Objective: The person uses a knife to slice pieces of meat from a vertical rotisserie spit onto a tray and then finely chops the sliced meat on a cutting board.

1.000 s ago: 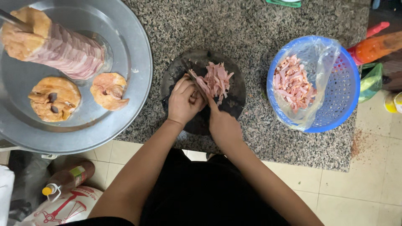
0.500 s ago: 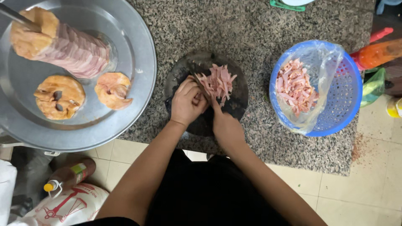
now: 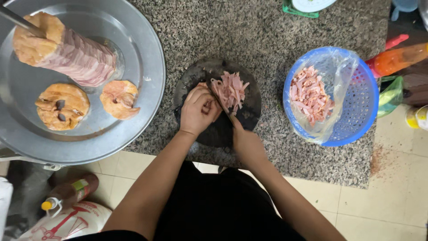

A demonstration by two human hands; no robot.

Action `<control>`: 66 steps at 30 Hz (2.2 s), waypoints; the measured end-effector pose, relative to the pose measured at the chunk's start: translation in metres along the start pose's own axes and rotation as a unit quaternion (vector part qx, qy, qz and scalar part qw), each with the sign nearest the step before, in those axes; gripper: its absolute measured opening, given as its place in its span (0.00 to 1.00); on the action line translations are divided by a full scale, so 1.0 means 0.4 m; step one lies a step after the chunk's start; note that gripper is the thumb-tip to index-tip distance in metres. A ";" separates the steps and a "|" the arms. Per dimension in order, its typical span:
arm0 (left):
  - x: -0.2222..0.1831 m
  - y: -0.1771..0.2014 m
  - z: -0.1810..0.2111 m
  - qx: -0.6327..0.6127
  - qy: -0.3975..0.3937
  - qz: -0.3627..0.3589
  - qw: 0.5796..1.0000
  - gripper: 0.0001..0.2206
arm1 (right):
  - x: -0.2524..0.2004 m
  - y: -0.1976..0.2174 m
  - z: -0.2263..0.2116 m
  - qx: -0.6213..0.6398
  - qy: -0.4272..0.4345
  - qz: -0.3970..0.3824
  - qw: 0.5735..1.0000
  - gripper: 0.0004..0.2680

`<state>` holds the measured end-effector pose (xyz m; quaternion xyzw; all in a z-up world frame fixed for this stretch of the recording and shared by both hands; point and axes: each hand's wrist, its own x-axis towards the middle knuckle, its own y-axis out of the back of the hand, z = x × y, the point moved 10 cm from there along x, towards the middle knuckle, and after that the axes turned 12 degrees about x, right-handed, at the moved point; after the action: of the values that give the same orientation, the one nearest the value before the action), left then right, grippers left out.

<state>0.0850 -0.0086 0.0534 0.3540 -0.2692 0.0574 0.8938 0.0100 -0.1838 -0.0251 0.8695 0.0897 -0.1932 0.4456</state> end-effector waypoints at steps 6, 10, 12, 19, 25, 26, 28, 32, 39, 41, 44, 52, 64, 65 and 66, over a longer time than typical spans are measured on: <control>-0.007 -0.011 -0.014 -0.011 0.012 -0.020 1.000 0.08 | -0.073 0.090 -0.060 0.048 0.055 0.062 0.995 0.17; -0.006 -0.016 -0.017 0.009 0.013 -0.041 0.999 0.10 | -0.156 0.108 -0.110 -0.020 0.068 0.055 0.996 0.19; -0.009 -0.021 -0.023 0.010 0.016 -0.048 0.999 0.11 | -0.180 0.104 -0.111 -0.076 0.067 0.043 0.994 0.21; -0.007 -0.022 -0.020 0.018 0.002 -0.030 0.999 0.09 | -0.048 0.051 -0.130 -0.056 0.061 0.065 0.994 0.22; 0.003 -0.013 -0.011 0.015 0.000 -0.020 1.000 0.09 | -0.106 0.051 -0.074 -0.075 0.020 0.015 0.997 0.23; 0.008 -0.014 -0.012 0.014 -0.005 -0.022 1.000 0.09 | -0.090 0.051 -0.079 -0.046 0.031 0.013 0.998 0.21; -0.003 -0.015 -0.006 0.012 -0.004 -0.029 0.999 0.09 | -0.060 0.036 -0.088 -0.017 0.038 0.004 0.999 0.20; 0.005 -0.004 0.001 0.007 -0.025 -0.016 1.000 0.09 | 0.000 0.020 -0.107 -0.050 0.042 0.027 0.998 0.22; 0.009 -0.007 -0.001 0.001 0.000 -0.023 1.000 0.07 | 0.009 -0.001 -0.051 -0.042 0.029 0.021 0.998 0.23; 0.009 -0.002 -0.001 0.000 -0.004 -0.017 1.000 0.07 | 0.053 -0.017 -0.072 -0.038 0.035 0.031 0.998 0.22; 0.003 -0.002 0.004 -0.007 -0.004 -0.011 1.000 0.08 | 0.057 -0.010 -0.063 -0.034 0.018 0.025 0.999 0.22; -0.010 -0.010 -0.019 -0.013 0.015 0.005 1.000 0.06 | -0.049 0.081 -0.042 0.037 0.025 0.030 0.999 0.16; -0.020 -0.028 -0.034 0.009 0.015 -0.019 1.000 0.09 | -0.077 0.047 -0.083 -0.059 -0.005 -0.011 0.998 0.21; -0.018 -0.029 -0.034 0.017 0.013 -0.020 1.000 0.08 | -0.042 0.045 -0.113 -0.044 0.025 0.017 0.999 0.21; -0.017 -0.029 -0.032 0.024 0.011 -0.020 0.999 0.08 | -0.020 0.048 -0.138 -0.028 0.055 0.045 0.997 0.22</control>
<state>0.0884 -0.0081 0.0352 0.3799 -0.2508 0.0499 0.8890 0.0230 -0.1505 0.0217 0.8691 0.0807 -0.1223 0.4725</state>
